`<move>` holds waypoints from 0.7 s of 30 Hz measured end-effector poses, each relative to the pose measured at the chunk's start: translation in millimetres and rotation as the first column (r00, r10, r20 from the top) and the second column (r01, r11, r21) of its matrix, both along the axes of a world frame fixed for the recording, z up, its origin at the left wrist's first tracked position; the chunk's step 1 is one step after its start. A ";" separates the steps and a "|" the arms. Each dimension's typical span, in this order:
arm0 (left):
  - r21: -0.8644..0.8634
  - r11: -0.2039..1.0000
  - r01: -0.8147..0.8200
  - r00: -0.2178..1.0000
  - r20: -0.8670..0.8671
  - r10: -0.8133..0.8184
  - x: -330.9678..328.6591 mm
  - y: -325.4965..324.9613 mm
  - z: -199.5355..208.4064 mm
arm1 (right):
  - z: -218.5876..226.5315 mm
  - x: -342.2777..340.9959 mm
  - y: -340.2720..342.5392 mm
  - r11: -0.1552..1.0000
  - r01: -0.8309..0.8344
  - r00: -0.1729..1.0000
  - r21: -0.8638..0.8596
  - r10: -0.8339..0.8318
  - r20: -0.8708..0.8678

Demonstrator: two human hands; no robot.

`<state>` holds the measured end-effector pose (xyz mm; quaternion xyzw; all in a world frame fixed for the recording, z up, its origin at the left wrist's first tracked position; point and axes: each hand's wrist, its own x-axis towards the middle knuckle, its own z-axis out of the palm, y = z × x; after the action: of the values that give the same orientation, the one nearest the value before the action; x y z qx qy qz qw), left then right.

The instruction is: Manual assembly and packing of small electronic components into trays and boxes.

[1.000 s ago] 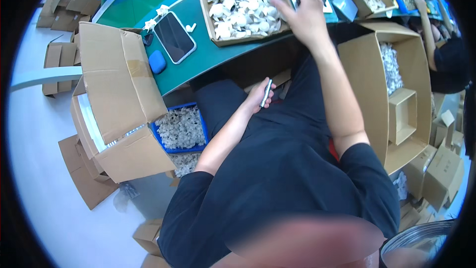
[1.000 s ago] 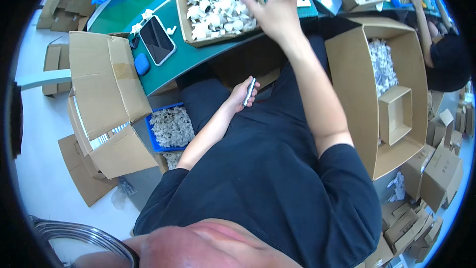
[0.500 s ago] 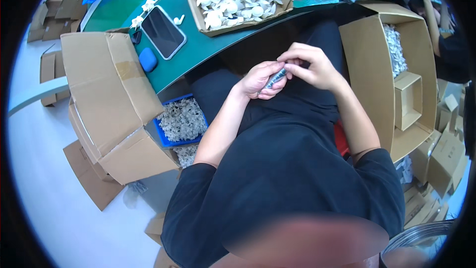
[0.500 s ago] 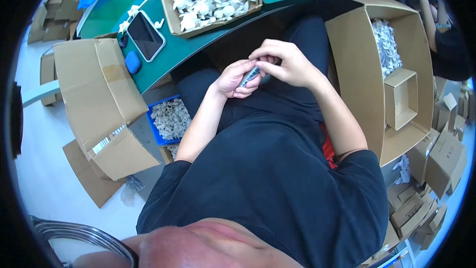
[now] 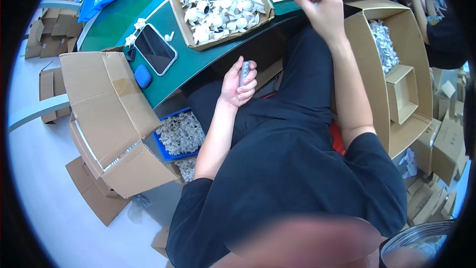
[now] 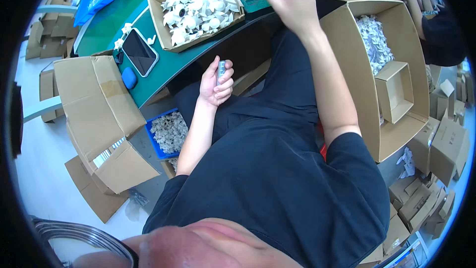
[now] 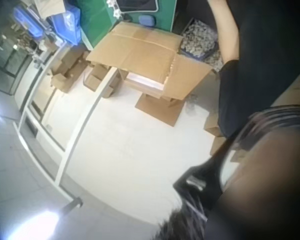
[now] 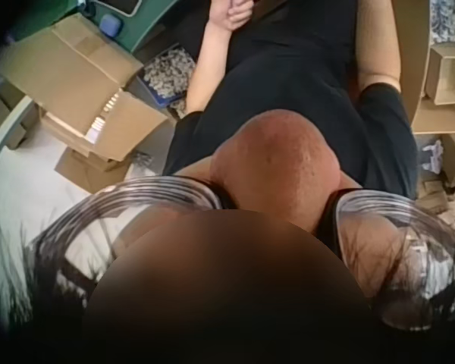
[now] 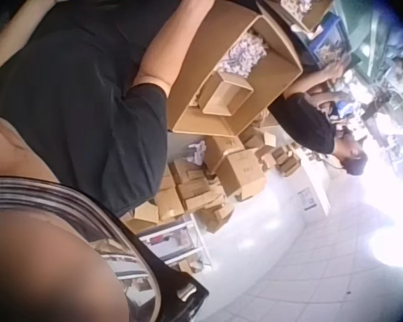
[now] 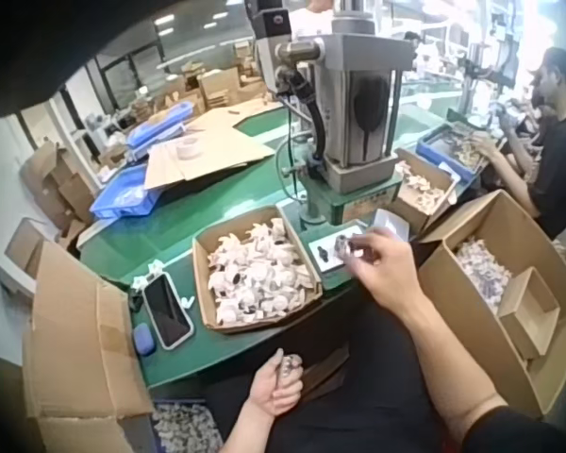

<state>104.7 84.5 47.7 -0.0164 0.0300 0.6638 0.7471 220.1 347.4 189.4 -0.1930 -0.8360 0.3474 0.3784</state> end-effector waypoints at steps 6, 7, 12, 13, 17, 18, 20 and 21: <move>-0.167 0.986 -0.017 0.996 0.080 0.031 22.6 -19.8 -44.7 | 12.6 -19.8 24.8 0.993 0.115 0.980 0.004 -0.114 0.162; -0.157 0.988 -0.004 0.996 0.086 0.018 26.4 -20.5 -52.0 | 8.6 -18.2 30.3 0.994 0.109 0.974 0.026 -0.112 0.197; -0.334 0.942 0.014 1.000 -0.005 -0.016 35.5 -28.4 -70.7 | 10.7 -13.3 60.8 0.998 -0.062 0.938 0.024 0.050 0.343; -0.377 0.926 0.010 0.998 -0.049 -0.031 33.6 -27.8 -71.3 | 14.2 -14.8 68.7 0.990 -0.141 0.919 -0.005 0.133 0.371; -0.461 0.886 -0.043 0.983 -0.180 -0.046 25.8 -26.7 -78.5 | 68.5 2.4 109.4 0.990 0.142 0.850 0.004 -0.124 0.513; -0.489 0.869 -0.077 0.974 -0.224 -0.040 25.3 -29.4 -80.7 | 74.0 8.3 123.3 0.975 0.224 0.809 0.010 -0.192 0.555; -0.496 0.866 -0.065 0.966 -0.247 -0.069 28.9 -25.8 -80.7 | 30.6 40.5 231.0 0.903 0.237 0.777 0.359 -0.398 0.488; -0.509 0.858 -0.066 0.959 -0.271 -0.087 28.4 -23.6 -81.3 | 12.0 43.4 264.0 0.903 0.234 0.780 0.360 -0.396 0.485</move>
<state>133.1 60.9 -33.6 -0.1189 0.3128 0.6230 0.7071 263.5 611.4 201.5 -0.3669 -0.9044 0.0867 0.2000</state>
